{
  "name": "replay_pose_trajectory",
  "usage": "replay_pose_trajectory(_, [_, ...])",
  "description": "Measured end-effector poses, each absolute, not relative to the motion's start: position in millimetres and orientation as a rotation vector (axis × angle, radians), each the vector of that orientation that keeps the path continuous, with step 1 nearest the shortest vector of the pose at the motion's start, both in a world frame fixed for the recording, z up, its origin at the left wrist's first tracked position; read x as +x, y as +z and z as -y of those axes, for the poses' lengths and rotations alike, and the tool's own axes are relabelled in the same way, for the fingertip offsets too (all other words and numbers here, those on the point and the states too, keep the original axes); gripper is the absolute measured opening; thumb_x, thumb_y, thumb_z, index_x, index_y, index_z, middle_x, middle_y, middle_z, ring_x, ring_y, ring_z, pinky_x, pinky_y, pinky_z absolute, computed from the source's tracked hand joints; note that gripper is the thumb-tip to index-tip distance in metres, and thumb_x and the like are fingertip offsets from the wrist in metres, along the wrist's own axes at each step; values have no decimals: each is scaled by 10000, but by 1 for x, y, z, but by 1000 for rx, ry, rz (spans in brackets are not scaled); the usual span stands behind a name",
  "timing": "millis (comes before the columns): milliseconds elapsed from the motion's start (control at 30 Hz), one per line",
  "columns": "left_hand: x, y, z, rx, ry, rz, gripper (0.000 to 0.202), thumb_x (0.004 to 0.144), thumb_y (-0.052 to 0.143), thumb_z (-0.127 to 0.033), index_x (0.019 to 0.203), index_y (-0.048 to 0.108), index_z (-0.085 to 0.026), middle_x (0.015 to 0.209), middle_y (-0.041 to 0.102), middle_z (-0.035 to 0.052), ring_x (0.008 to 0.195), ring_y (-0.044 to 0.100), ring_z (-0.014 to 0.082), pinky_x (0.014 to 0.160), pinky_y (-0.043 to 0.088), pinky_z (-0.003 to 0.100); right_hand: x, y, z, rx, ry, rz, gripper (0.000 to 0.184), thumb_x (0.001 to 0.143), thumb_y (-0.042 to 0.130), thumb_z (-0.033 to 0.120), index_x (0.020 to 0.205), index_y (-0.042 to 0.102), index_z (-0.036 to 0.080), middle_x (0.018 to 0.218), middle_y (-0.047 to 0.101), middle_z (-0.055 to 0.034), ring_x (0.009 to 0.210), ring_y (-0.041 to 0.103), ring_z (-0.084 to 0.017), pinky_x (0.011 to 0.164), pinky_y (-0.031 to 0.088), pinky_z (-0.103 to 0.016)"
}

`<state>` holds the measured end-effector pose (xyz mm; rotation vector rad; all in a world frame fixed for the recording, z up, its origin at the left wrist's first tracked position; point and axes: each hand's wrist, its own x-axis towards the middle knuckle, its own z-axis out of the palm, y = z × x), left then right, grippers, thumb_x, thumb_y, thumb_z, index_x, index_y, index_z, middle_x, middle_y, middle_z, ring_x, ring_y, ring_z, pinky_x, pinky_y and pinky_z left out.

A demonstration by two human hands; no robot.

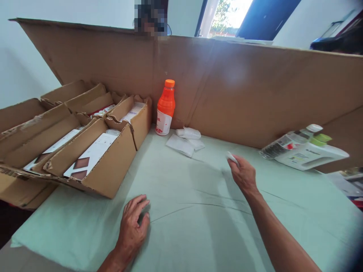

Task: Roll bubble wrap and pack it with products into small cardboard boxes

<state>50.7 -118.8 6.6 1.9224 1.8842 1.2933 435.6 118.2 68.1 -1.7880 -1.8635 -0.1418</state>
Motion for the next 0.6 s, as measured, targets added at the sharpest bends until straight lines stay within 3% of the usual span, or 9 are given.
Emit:
replay_pose_trajectory(100, [51,4,119,1964,1305,-1895,284,871,538,-167,1086,716,-216,1166,732,93,1064,692,239,883,584,391,368,89,-149,-1485,-237,1976,433,983,397,378,1262,677,202,1307,687,-136,1208,615,-283,1019,462,-434])
replay_pose_trajectory(267, [51,5,117,1953,1364,-1877,307,854,526,-130,1091,699,-218,1154,729,92,1052,689,231,870,582,381,279,87,-180,-1542,-274,2277,620,954,510,507,1460,522,149,1561,446,-214,1397,446,-379,1070,403,-532])
replay_pose_trajectory(433, [55,5,115,1902,1397,-1839,326,824,513,-99,1073,691,-210,1152,723,106,1060,680,243,884,579,409,261,56,-180,-1511,-66,2562,467,1016,399,439,1348,620,195,1464,562,-183,1312,543,-341,1028,463,-515])
replay_pose_trajectory(600, [51,12,124,1819,1321,-1754,351,799,508,-107,1081,695,-198,1225,690,144,1117,667,268,903,585,441,265,58,-183,-1481,-32,2603,399,974,492,373,1271,679,182,1389,625,-190,1253,606,-334,992,518,-467])
